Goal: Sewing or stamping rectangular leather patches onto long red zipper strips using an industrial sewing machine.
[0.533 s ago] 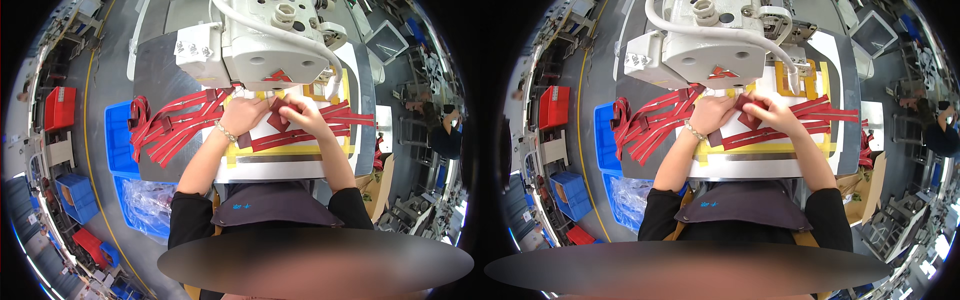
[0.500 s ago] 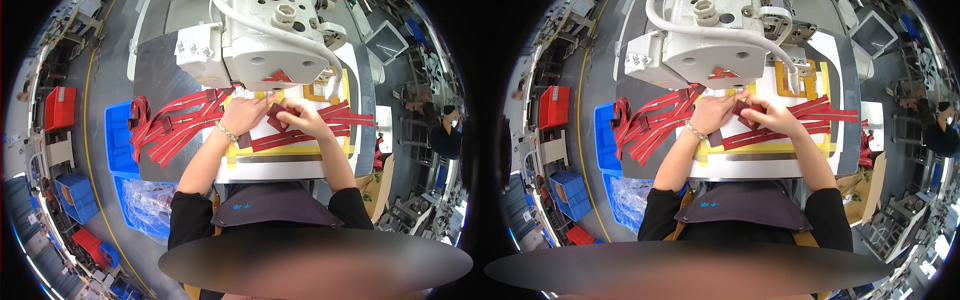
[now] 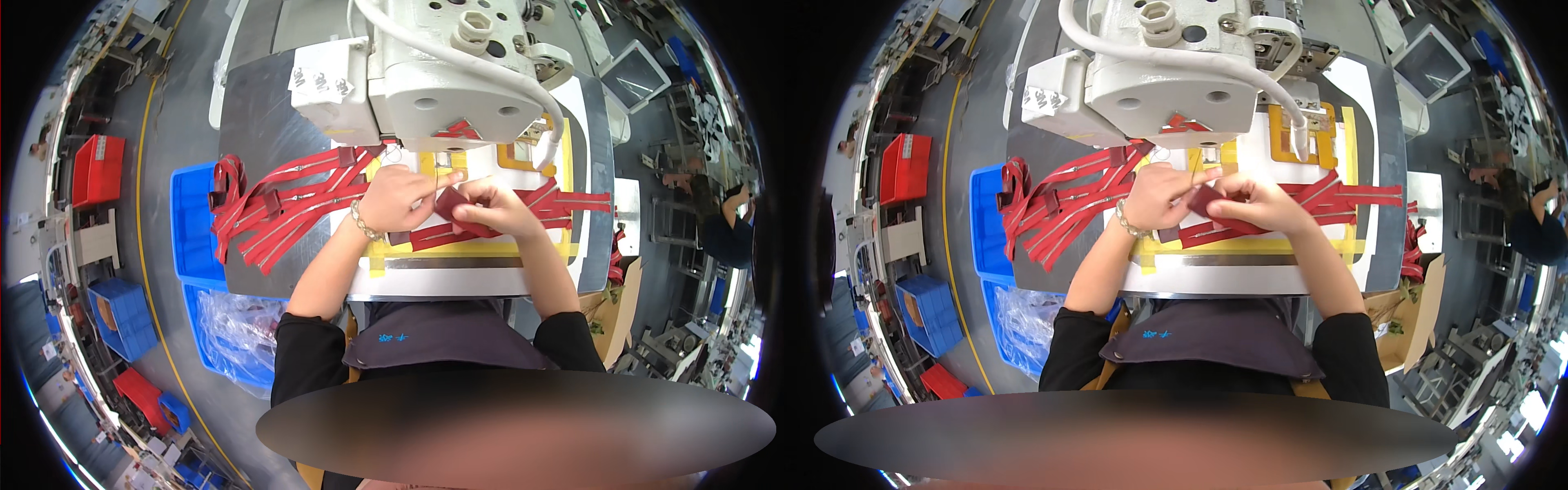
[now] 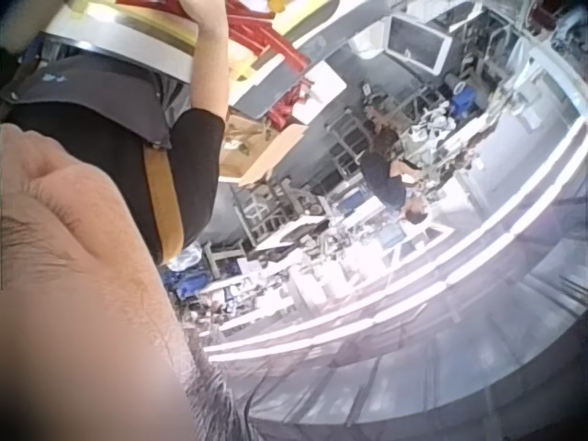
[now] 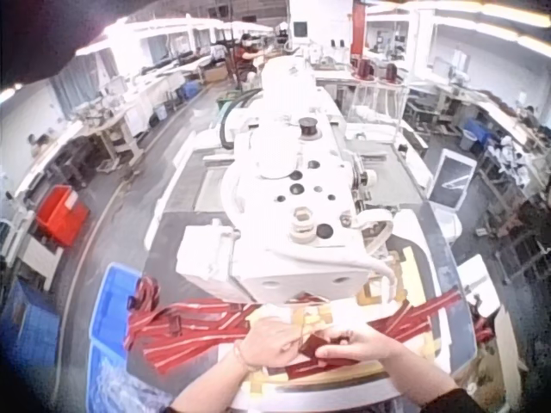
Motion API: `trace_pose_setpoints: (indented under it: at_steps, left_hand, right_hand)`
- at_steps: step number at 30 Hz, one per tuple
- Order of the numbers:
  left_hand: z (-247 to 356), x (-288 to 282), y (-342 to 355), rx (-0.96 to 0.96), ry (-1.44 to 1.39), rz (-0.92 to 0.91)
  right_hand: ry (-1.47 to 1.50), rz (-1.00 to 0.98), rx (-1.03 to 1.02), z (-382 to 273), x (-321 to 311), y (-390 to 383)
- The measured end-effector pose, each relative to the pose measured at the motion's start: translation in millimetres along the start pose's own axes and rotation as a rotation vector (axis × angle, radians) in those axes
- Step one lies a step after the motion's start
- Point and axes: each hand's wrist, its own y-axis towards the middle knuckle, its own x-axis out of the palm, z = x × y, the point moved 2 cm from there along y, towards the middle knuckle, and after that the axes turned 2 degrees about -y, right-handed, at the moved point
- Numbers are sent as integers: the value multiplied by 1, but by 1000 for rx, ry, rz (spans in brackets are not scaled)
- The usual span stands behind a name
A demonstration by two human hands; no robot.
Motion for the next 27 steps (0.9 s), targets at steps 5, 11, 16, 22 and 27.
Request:
trace_pose_setpoints:
  at_steps: [5,11,16,22,27]
  left_hand:
    - [-19,-8,-8,-198,-304,114]
    - [-23,-14,-9,-402,-484,3]
    - [-24,-14,-9,-574,-690,-15]
    - [-23,-5,-11,-577,-655,-53]
    - [-22,-2,-9,-468,-662,34]
  right_hand:
    - [53,264,-12,21,24,12]
    - [2,329,-89,26,32,15]
    - [33,361,-50,27,29,16]
    - [23,362,-50,27,31,17]
    - [35,369,-73,29,31,18]
